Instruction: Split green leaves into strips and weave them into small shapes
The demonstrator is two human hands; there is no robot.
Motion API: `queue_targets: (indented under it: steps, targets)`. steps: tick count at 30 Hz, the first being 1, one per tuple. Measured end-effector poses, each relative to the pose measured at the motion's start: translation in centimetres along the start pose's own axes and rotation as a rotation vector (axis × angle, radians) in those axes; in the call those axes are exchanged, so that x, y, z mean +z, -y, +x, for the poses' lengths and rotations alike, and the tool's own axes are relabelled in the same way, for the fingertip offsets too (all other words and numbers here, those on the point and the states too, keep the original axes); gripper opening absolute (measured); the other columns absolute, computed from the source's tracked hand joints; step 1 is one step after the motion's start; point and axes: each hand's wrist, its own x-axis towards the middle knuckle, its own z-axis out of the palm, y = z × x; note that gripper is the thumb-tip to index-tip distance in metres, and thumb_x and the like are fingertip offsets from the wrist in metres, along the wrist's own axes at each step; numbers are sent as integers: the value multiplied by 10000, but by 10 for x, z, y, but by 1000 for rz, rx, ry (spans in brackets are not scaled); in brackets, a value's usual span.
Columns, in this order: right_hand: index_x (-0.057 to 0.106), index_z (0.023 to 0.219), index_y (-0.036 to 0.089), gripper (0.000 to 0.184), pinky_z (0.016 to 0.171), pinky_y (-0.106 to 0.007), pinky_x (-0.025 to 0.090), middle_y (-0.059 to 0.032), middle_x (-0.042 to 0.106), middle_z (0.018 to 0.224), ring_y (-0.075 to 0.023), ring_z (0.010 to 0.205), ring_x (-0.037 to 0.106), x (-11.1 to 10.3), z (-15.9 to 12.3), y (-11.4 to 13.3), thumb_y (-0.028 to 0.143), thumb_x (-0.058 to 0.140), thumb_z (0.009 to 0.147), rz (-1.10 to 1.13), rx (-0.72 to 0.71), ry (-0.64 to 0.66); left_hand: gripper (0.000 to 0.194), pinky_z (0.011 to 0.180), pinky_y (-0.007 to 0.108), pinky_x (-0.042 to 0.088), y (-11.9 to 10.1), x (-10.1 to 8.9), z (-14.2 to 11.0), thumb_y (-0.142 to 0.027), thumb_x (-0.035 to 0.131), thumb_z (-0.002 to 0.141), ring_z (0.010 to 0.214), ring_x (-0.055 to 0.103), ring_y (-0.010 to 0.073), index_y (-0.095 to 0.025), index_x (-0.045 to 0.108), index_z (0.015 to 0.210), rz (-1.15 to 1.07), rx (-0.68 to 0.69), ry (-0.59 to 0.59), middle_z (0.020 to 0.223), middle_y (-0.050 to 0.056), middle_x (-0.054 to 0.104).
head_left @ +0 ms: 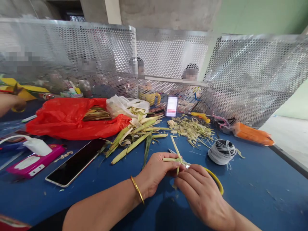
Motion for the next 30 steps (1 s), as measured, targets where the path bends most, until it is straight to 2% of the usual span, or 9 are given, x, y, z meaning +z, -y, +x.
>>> queue_targets:
  steps: [2,5,8,11,14,16,21,25,30]
  targets:
    - [587,1035,155,183,830,-343,403,-59,685,864,-172,805,611,-2,0,-4,146,424,953,-8,49,-53,257,695,241,465,-3,-1,1,-211,733,665,698,624,133,-110,686,897,0,2,-26,770,78,716]
    - [563,1114,152,207,781,-345,395,-85,666,925,-201,828,590,-5,0,-12,234,510,931,-109,237,-144,301,702,261,479,-7,-3,1,-214,754,645,673,627,136,-121,676,921,-6,8,-46,755,61,706]
    - [599,949,186,147,763,-345,365,-58,648,839,-201,781,573,-4,-1,-20,274,481,946,-97,397,-57,285,711,279,486,-9,-5,2,-231,756,650,669,630,143,-109,685,898,40,6,20,773,67,695]
    - [568,775,193,229,733,-327,341,-6,606,691,-158,653,536,0,-2,-23,223,436,961,8,439,35,335,703,274,486,-10,-7,1,-266,748,673,696,644,154,-128,671,968,33,-37,48,785,63,692]
    - [539,740,184,230,719,-318,328,0,587,667,-145,629,515,3,-2,-19,202,445,950,35,472,17,353,662,260,487,-9,-8,2,-384,701,730,691,650,153,-146,654,986,-61,-111,45,814,64,690]
    - [526,733,181,221,726,-317,325,-1,583,671,-143,632,512,4,-2,-16,192,451,941,41,474,12,341,632,248,482,-7,-8,2,-426,684,746,655,635,136,-144,656,936,-73,-147,77,791,52,672]
    - [481,684,185,270,727,-322,321,-1,545,641,-141,608,475,2,-1,-11,180,413,945,14,408,69,292,622,245,477,-8,-11,3,-373,691,752,630,612,127,-141,653,923,65,-109,167,704,23,622]
    - [497,701,184,249,771,-339,323,-5,536,647,-148,630,481,-2,0,-13,174,412,935,-43,369,65,423,646,279,494,-15,-18,6,-527,595,789,713,656,177,-144,641,964,0,-187,257,802,61,655]
    - [529,763,188,204,807,-347,314,-4,549,673,-151,647,486,-3,0,-12,139,410,921,-32,294,56,378,594,251,467,-16,-18,8,-479,702,717,631,642,154,-140,623,863,160,-174,188,733,46,651]
